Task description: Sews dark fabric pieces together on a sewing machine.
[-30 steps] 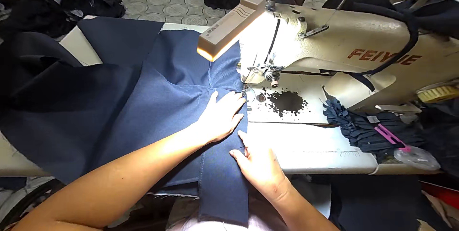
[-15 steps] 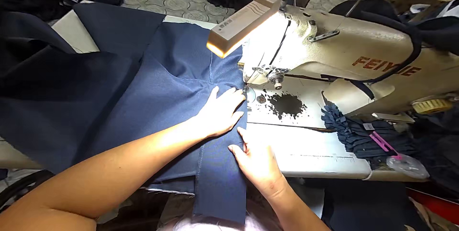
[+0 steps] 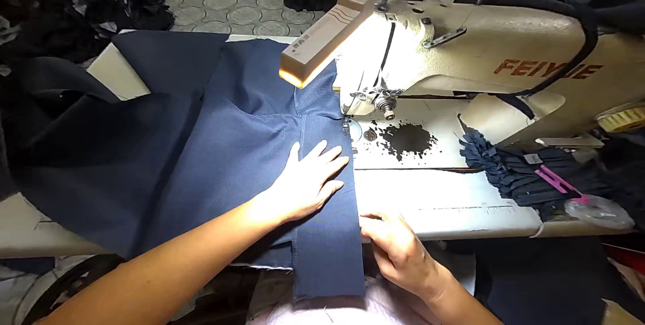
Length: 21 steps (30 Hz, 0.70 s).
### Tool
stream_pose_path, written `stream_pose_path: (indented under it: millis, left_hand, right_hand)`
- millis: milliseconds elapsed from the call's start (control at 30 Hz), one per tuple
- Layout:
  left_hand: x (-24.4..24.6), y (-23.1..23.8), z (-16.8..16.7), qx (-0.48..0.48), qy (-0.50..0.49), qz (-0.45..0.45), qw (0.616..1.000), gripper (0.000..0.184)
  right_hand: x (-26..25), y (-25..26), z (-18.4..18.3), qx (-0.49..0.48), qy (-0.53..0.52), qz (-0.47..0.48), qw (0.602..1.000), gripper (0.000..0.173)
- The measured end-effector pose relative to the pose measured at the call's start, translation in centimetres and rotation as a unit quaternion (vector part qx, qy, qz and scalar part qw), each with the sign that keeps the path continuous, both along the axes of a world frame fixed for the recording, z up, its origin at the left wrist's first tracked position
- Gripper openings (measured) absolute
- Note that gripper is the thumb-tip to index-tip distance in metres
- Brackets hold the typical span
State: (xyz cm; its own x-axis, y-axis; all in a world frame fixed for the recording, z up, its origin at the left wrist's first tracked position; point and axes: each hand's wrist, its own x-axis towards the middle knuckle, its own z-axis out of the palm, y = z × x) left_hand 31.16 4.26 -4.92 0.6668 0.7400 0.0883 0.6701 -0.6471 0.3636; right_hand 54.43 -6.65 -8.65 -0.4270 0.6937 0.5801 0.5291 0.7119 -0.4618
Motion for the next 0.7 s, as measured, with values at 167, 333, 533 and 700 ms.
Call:
stream_pose_path:
  millis: [167, 333, 533, 700]
  left_hand:
    - [0.2, 0.3, -0.1, 0.005, 0.020, 0.003, 1.000, 0.054]
    - [0.4, 1.6, 0.1, 0.001, 0.025, 0.007, 1.000, 0.053]
    - [0.6, 4.1, 0.7, -0.008, 0.024, 0.001, 1.000, 0.051]
    - [1.0, 1.4, 2.0, 0.027, 0.033, -0.001, 0.999, 0.041]
  right_hand:
    - [0.1, 0.5, 0.7, -0.002, -0.023, 0.001, 1.000, 0.022]
    - [-0.1, 1.7, 1.6, -0.003, -0.064, -0.024, 0.998, 0.022]
    - [-0.7, 3.6, 2.5, 0.009, -0.096, -0.052, 0.994, 0.018]
    - [-0.9, 2.4, 2.1, 0.019, -0.079, 0.003, 0.997, 0.016]
